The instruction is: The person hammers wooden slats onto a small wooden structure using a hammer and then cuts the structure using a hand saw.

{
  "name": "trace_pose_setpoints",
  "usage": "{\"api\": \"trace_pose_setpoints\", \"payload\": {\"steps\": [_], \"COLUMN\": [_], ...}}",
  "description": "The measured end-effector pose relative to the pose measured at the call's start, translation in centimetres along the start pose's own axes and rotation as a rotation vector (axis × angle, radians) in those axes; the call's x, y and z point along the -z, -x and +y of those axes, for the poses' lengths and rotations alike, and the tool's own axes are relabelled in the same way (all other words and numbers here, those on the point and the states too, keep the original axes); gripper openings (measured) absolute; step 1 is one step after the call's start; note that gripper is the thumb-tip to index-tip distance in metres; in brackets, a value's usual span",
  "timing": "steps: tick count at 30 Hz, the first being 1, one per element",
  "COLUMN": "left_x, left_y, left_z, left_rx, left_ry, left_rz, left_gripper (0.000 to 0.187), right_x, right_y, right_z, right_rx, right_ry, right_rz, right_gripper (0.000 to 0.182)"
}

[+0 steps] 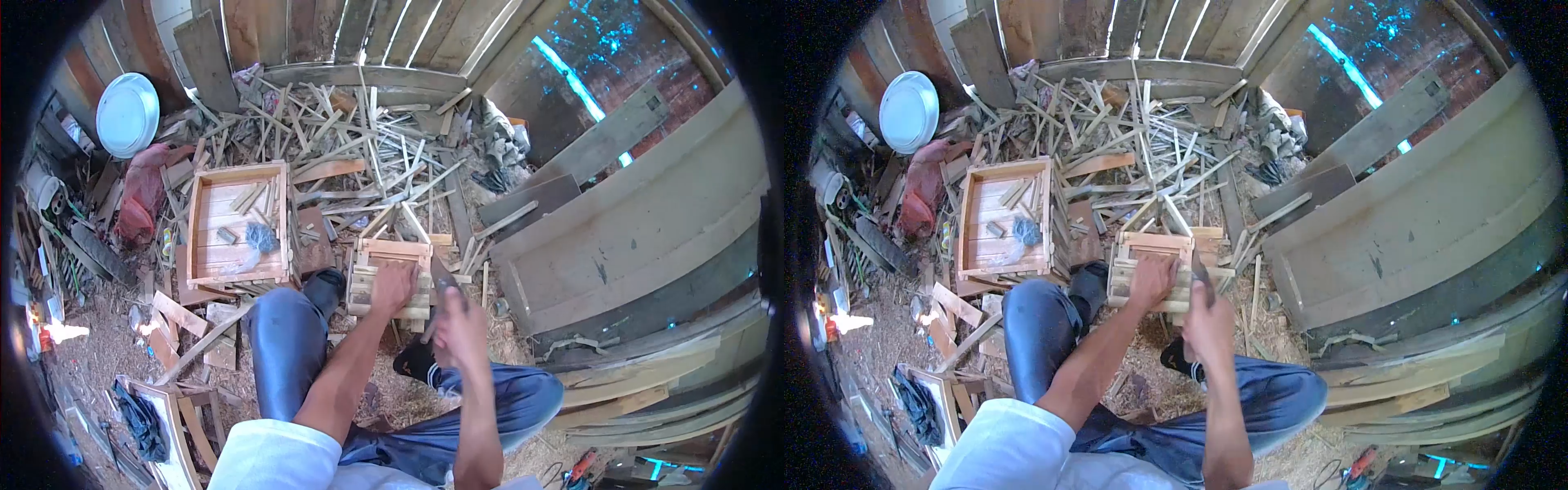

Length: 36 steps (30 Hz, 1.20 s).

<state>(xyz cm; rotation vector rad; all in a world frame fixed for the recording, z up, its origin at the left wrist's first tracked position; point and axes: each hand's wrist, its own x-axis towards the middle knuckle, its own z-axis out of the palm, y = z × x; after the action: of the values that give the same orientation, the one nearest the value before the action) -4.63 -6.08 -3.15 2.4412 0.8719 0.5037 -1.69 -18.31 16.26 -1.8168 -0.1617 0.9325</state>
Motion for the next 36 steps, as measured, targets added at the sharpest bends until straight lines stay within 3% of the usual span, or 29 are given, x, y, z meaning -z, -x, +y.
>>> {"api": "trace_pose_setpoints", "payload": {"steps": [1, 5, 6, 9, 11, 14, 15, 16, 18, 19, 20, 22, 25, 26, 28, 30, 32, 34, 36], "left_x": [0.0, -0.8, -0.5, 0.1, -0.2, -0.4, -0.1, 0.2, 0.3, 0.3, 0.0, -0.5, -0.3, -0.3, -0.7, -1.1, -1.4, -1.3, -1.0], "left_y": [0.5, 0.4, 0.7, 0.1, 0.5, 0.4, 0.5, 0.5, 0.4, 0.5, 0.5, 0.3, 0.4, 0.2, 0.8, 0.8, 1.1, 0.7, 0.1], "left_z": [0.0, -0.2, 0.0, 0.4, 0.2, 0.3, 0.3, 0.4, 0.6, 0.4, 0.0, -0.2, 0.1, 0.4, 0.4, -0.5, -1.1, -0.5, -0.1], "left_rx": [0.012, 0.001, 0.010, 0.017, 0.029, 0.036, 0.034, 0.027, 0.017, 0.018, 0.021, 0.034, 0.032, 0.023, 0.013, -0.005, -0.009, 0.013, -0.004], "left_ry": [0.003, -0.024, -0.013, -0.041, -0.072, -0.087, -0.065, -0.047, -0.084, -0.116, -0.128, -0.061, -0.038, -0.037, -0.077, -0.097, -0.086, -0.012, -0.003], "left_rz": [-0.014, -0.015, -0.042, -0.060, -0.092, -0.119, -0.120, -0.117, -0.111, -0.125, -0.132, -0.079, -0.110, -0.101, -0.028, 0.010, 0.045, -0.048, 0.007], "left_gripper": [0.035, 0.035, 0.035, 0.035, 0.035, 0.035, 0.035, 0.035, 0.035, 0.035, 0.035, 0.035, 0.035, 0.035, 0.034, 0.034, 0.034, 0.034, 0.035], "right_x": [1.1, 0.8, 1.2, 0.3, 0.9, 0.4, 0.4, 0.5, 0.1, 0.8, 1.6, 1.4, 0.6, 0.9, 1.8, 1.0, 0.1, -1.2, -1.2], "right_y": [1.2, 2.8, -2.2, -2.2, 2.1, 2.7, -1.8, -2.0, -3.6, -1.3, 0.5, 3.8, -3.9, -3.9, -2.5, 0.4, 3.3, -1.0, -4.1], "right_z": [-1.6, -1.3, 5.4, 3.2, -1.2, 0.4, 6.4, 6.5, 4.9, 1.5, 0.1, -1.0, 9.6, 8.7, 4.9, 2.3, 1.3, 6.2, 8.3], "right_rx": [-0.052, -0.036, 0.213, 0.168, -0.032, -0.031, 0.192, 0.195, 0.057, -0.060, -0.067, -0.031, 0.238, 0.249, -0.057, -0.072, -0.014, 0.307, 0.359], "right_ry": [-0.081, 0.045, 0.196, 0.160, -0.007, 0.018, 0.224, 0.222, 0.069, -0.004, -0.069, 0.028, 0.172, 0.171, -0.123, -0.066, 0.184, 0.547, 0.380], "right_rz": [-0.086, -0.023, 0.010, 0.056, -0.008, 0.031, 0.136, 0.139, 0.101, 0.053, -0.040, 0.009, 0.150, 0.156, 0.045, -0.011, 0.028, 0.190, 0.249], "right_gripper": [0.039, 0.041, 0.043, 0.043, 0.044, 0.045, 0.045, 0.045, 0.044, 0.054, 0.053, 0.053, 0.053, 0.053, 0.053, 0.053, 0.055, 0.057, 0.054]}}
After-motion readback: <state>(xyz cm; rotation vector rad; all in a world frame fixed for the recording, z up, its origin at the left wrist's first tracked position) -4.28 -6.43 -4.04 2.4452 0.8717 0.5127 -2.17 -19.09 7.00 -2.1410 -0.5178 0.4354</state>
